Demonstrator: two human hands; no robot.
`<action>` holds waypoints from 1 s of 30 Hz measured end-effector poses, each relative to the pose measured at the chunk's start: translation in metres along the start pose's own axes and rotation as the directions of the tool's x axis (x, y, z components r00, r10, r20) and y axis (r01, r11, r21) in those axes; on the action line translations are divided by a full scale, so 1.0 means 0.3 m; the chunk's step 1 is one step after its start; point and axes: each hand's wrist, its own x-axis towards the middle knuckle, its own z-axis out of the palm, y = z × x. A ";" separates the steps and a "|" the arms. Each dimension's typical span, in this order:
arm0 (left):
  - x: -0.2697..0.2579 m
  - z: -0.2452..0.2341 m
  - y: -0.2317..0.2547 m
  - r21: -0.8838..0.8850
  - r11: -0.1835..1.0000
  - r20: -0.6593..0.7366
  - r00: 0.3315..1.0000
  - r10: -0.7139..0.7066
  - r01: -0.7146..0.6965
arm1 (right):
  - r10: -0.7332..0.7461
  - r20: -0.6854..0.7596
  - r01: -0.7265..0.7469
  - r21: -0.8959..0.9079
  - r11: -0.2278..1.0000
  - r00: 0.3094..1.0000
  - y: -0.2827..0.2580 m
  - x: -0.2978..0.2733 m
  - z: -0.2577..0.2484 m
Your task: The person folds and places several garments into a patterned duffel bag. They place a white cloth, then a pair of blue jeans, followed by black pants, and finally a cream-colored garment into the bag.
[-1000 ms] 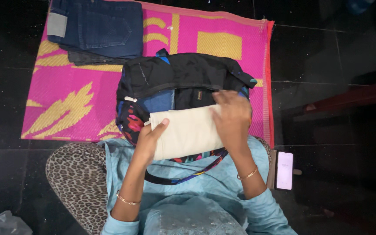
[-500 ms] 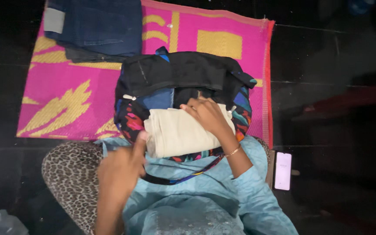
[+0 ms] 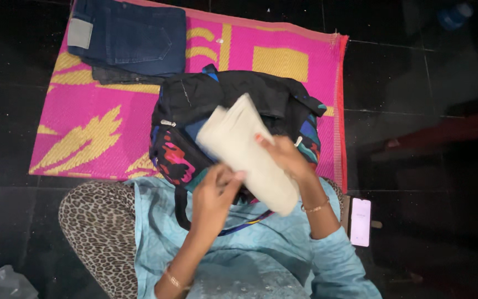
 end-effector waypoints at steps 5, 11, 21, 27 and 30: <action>0.193 0.147 0.042 -0.389 0.898 0.016 0.973 0.230 -0.206 | -0.240 -0.009 0.182 0.679 0.711 0.971 0.082 -0.059 -0.020; 0.244 0.172 -0.085 -0.599 0.780 0.233 0.971 -0.043 0.178 | -0.183 0.109 0.046 0.731 0.681 0.977 0.214 0.007 -0.002; 0.438 0.162 -0.111 -0.460 0.861 0.341 0.939 -0.053 0.216 | -0.183 0.188 0.013 0.663 0.748 0.965 0.352 0.059 -0.019; 0.440 0.206 -0.150 -0.545 0.817 0.291 0.956 -0.029 0.191 | -0.270 0.065 0.138 0.733 0.666 0.961 0.371 0.053 0.014; 0.336 0.225 -0.184 -0.459 0.887 0.164 0.986 0.027 0.052 | -0.269 -0.127 0.273 0.730 0.626 0.955 0.361 0.058 0.032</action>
